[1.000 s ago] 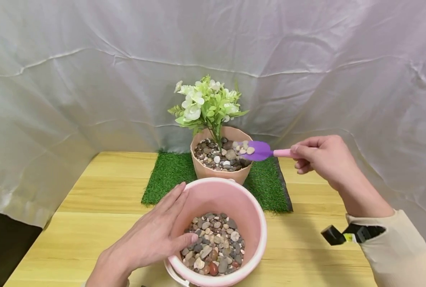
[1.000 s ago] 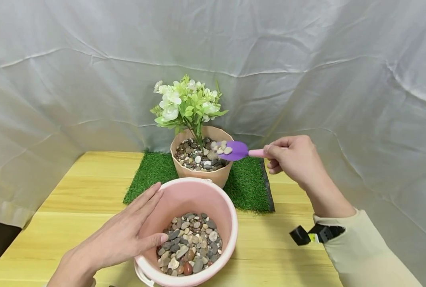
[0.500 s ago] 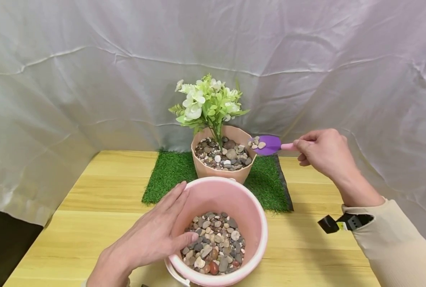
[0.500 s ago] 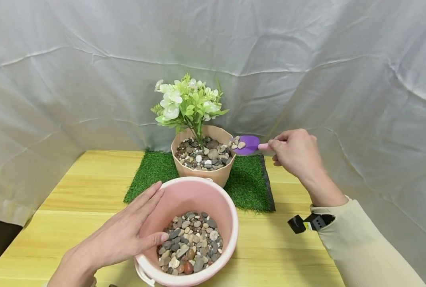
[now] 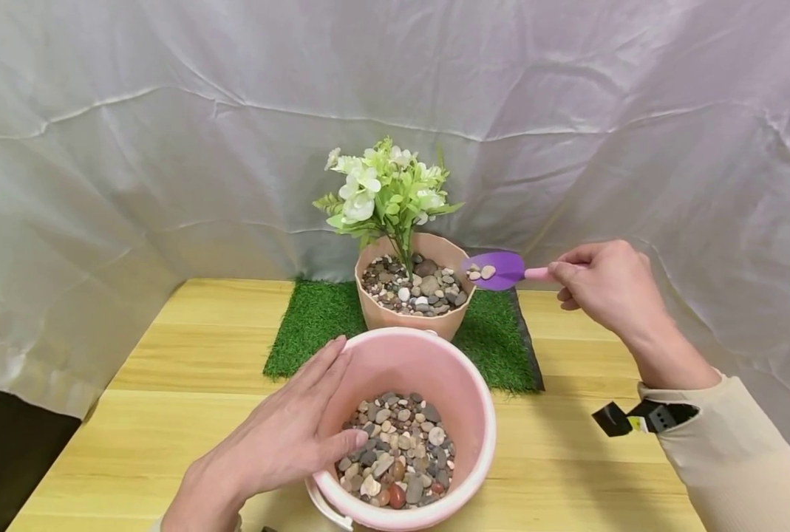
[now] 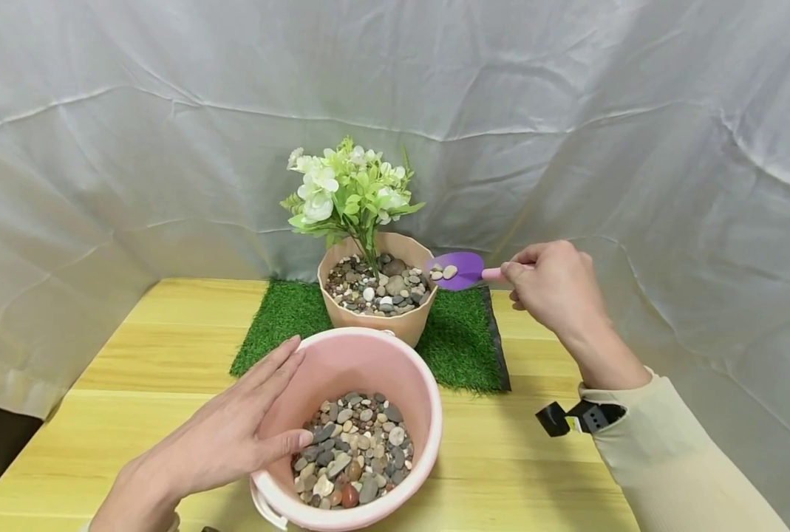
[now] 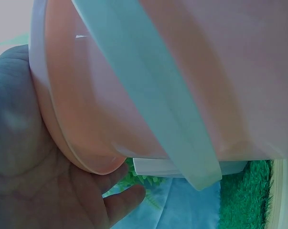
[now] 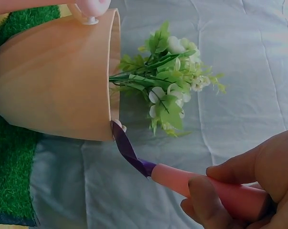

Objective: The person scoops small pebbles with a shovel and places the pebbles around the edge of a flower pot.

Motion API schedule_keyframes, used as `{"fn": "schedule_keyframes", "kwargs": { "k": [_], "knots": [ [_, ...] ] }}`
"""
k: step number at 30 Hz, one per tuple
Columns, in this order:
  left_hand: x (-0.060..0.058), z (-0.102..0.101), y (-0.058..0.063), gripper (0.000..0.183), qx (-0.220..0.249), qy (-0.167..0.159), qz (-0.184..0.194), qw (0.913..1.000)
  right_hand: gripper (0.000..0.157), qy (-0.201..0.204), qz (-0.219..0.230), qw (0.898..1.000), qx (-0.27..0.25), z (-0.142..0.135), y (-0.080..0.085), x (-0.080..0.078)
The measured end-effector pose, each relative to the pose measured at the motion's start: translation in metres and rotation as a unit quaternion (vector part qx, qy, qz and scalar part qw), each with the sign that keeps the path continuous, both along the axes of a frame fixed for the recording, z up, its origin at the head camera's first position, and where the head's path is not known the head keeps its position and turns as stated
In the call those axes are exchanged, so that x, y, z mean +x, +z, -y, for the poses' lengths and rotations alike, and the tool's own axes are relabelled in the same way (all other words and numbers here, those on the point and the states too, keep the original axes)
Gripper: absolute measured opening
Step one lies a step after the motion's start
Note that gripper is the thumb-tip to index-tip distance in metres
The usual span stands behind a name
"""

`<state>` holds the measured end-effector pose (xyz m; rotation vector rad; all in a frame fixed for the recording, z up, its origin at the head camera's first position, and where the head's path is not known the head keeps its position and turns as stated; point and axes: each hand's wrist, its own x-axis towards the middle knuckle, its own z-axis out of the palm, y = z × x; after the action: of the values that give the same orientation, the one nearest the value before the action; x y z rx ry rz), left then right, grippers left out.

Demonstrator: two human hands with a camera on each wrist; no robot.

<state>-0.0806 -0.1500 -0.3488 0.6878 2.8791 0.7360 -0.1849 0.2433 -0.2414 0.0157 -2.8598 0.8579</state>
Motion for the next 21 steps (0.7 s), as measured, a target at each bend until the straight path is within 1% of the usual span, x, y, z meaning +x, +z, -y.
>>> {"fn": "schedule_keyframes", "kwargs": {
  "k": [5, 13, 21],
  "knots": [
    [-0.0003, 0.0001, -0.0003, 0.102, 0.001, 0.000, -0.001, 1.0000, 0.029, 0.004, -0.006, 1.000, 0.006, 0.0007, 0.0002, 0.0032],
    [0.0007, -0.0002, -0.0012, 0.104, 0.004, 0.002, 0.002, 1.0000, 0.028, 0.008, -0.026, 0.999, 0.038, 0.0052, 0.0034, 0.0056],
    [0.0002, 0.0000, -0.0018, 0.103, 0.005, 0.003, -0.001, 1.0000, 0.027, 0.004, -0.029, 0.999, 0.041, 0.0069, 0.0036, 0.0066]
  ]
}}
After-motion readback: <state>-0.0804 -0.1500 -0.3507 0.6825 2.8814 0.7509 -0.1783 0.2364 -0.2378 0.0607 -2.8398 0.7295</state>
